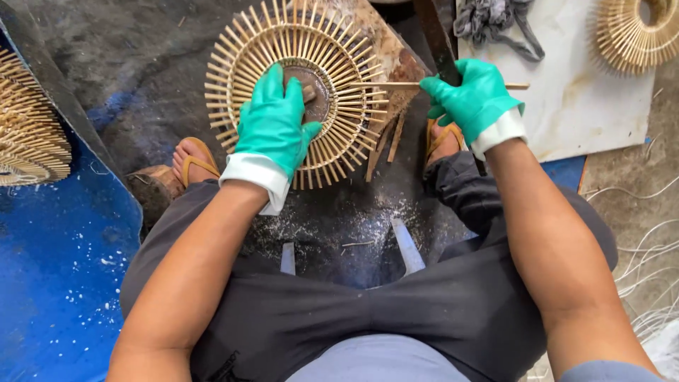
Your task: Using a tool to insert and trim bamboo slats in a circular wooden jig to manufacture round baskets.
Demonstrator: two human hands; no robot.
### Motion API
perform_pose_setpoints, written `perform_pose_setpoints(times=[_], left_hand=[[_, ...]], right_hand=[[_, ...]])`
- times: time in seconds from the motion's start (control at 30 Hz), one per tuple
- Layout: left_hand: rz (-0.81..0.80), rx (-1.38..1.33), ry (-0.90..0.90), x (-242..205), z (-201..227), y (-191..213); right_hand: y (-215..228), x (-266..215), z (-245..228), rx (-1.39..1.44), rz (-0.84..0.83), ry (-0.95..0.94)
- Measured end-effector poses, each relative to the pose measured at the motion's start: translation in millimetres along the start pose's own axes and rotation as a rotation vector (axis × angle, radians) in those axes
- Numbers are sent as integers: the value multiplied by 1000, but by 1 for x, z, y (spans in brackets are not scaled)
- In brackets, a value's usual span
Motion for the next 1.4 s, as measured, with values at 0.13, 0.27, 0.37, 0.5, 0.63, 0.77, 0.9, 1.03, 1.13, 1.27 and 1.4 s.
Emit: perform_pose_setpoints(times=[0.13,0.27,0.37,0.5,0.63,0.77,0.9,1.03,1.13,1.27,1.4], left_hand=[[-35,-12,31,3,-4,-1],[-52,-15,31,5,-3,-3],[-69,-14,33,5,-5,-4],[-96,67,-11,5,-2,-9],[-115,68,51,-3,-3,-4],[-113,-6,106,-1,-2,-6],[-112,28,104,1,-4,-10],[-133,50,87,1,2,-1],[-153,70,47,-1,2,-5],[-125,123,5,0,-1,-11],[-159,26,131,-8,-3,-1]], right_hand=[[-17,4,1,-135,-15,-25],[-26,6,6,-98,-9,-27],[-24,9,14,-60,6,-49],[-17,2,6,-49,-37,-61],[-5,4,4,-50,-16,7],[-12,4,0,-69,9,13],[-29,3,6,-58,-16,-49],[-29,2,4,-122,-18,-43],[-30,5,7,-52,-65,-24],[-15,4,2,-11,-35,-3],[-11,8,4,-16,-18,63]])
Point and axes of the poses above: each hand's wrist, its own x-axis towards the middle knuckle, its own y-axis out of the back of the hand, z = x × y, the point moved 10 cm from there along x, towards the middle knuckle, and after that the axes turned 4 degrees about -z, right-handed, at the moved point
